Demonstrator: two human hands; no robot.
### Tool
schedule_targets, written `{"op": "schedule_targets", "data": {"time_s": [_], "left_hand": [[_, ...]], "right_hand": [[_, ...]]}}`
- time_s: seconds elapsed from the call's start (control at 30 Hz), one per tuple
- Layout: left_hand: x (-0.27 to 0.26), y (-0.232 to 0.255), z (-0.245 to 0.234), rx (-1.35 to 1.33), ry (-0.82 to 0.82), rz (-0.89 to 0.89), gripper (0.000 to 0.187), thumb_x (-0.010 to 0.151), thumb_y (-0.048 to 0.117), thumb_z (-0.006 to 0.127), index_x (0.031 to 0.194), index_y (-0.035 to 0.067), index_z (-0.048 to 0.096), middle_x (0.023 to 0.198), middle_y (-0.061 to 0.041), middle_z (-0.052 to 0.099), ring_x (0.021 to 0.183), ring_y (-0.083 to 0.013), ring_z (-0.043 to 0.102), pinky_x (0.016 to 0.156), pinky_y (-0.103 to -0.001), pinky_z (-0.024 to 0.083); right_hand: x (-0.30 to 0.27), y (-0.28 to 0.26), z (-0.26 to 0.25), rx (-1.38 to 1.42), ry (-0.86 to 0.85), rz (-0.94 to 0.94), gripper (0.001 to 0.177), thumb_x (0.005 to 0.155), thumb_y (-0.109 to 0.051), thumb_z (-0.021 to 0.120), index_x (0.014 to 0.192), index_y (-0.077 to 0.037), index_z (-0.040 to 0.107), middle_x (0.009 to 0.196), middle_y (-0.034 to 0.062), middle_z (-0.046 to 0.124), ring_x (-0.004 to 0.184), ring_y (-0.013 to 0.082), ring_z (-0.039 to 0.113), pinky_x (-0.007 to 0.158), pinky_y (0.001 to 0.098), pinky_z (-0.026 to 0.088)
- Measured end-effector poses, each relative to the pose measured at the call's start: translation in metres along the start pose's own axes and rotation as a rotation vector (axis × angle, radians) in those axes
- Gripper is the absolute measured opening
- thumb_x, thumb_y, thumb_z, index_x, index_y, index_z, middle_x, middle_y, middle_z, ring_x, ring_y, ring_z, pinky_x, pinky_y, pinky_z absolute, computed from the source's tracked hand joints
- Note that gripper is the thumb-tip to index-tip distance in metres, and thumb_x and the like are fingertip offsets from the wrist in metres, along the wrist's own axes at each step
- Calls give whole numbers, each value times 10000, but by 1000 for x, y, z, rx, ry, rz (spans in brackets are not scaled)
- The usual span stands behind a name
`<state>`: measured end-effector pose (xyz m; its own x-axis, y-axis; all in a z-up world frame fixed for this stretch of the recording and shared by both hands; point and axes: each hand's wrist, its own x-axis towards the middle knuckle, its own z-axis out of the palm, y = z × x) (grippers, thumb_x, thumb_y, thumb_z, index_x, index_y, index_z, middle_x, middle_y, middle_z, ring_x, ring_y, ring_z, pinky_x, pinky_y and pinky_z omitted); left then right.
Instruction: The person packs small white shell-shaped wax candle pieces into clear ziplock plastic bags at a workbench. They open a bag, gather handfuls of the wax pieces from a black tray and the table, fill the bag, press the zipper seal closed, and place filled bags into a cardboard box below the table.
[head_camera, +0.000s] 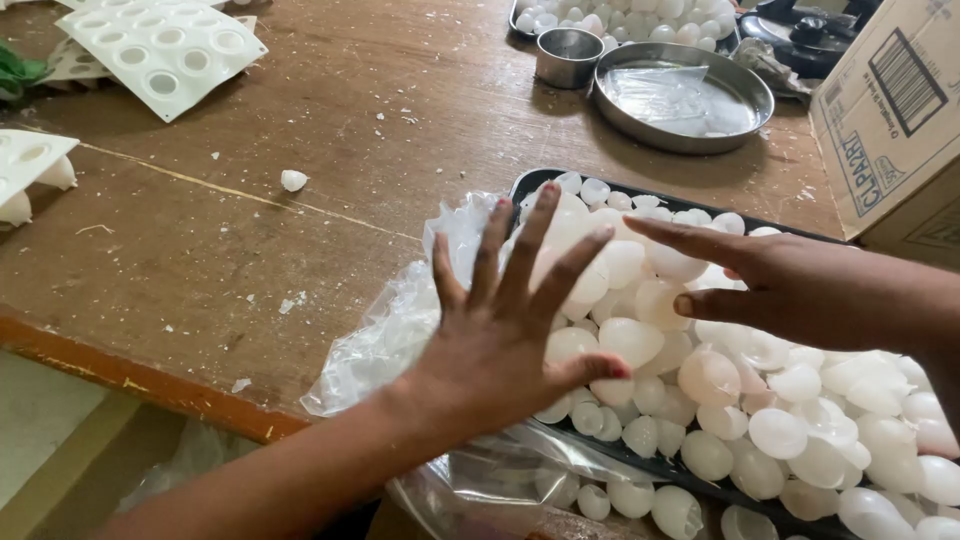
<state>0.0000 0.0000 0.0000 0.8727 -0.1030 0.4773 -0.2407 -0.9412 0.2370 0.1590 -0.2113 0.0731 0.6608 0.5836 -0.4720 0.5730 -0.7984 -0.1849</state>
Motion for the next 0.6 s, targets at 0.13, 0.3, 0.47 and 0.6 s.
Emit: {"op": "schedule_targets", "data": {"time_s": [0.13, 0.3, 0.47, 0.6], "left_hand": [[36, -68, -28, 166, -134, -228, 793, 966, 742, 406, 1593, 292, 225, 1674, -108, -4, 1538, -425, 31, 1138, -785, 7], [56, -208, -32, 72, -209, -720, 559, 1019, 553, 330, 1540, 360, 386, 1703, -51, 91, 1549, -374, 84, 1204, -669, 114], [14, -314, 6, 150, -205, -785, 533, 1033, 466, 339, 1545, 316, 354, 1665, -16, 191, 1521, -308, 150, 1221, -552, 155], [-4, -345, 24, 190, -15, -650, 380, 985, 39, 517, 1301, 138, 704, 1421, -94, 640, 1287, -279, 618, 1141, -418, 494]], "right_hand": [[-20, -31, -19, -108, -13, 249, 732, 1003, -469, 523, 1615, -540, 128, 1428, 48, 699, 1158, 247, 703, 1059, 422, 586], [-10, -11, -19, 39, 201, 62, 587, 988, -515, 537, 1553, -503, 374, 1548, -54, 593, 1379, 250, 573, 1138, 493, 471], [-12, -20, -17, 155, 236, 36, 630, 969, -510, 548, 1578, -431, 407, 1545, 2, 587, 1391, 252, 578, 1141, 495, 474], [-1, -21, -13, 206, 298, -103, 635, 969, -481, 550, 1575, -334, 428, 1522, 54, 591, 1373, 263, 574, 1115, 499, 460]]}}
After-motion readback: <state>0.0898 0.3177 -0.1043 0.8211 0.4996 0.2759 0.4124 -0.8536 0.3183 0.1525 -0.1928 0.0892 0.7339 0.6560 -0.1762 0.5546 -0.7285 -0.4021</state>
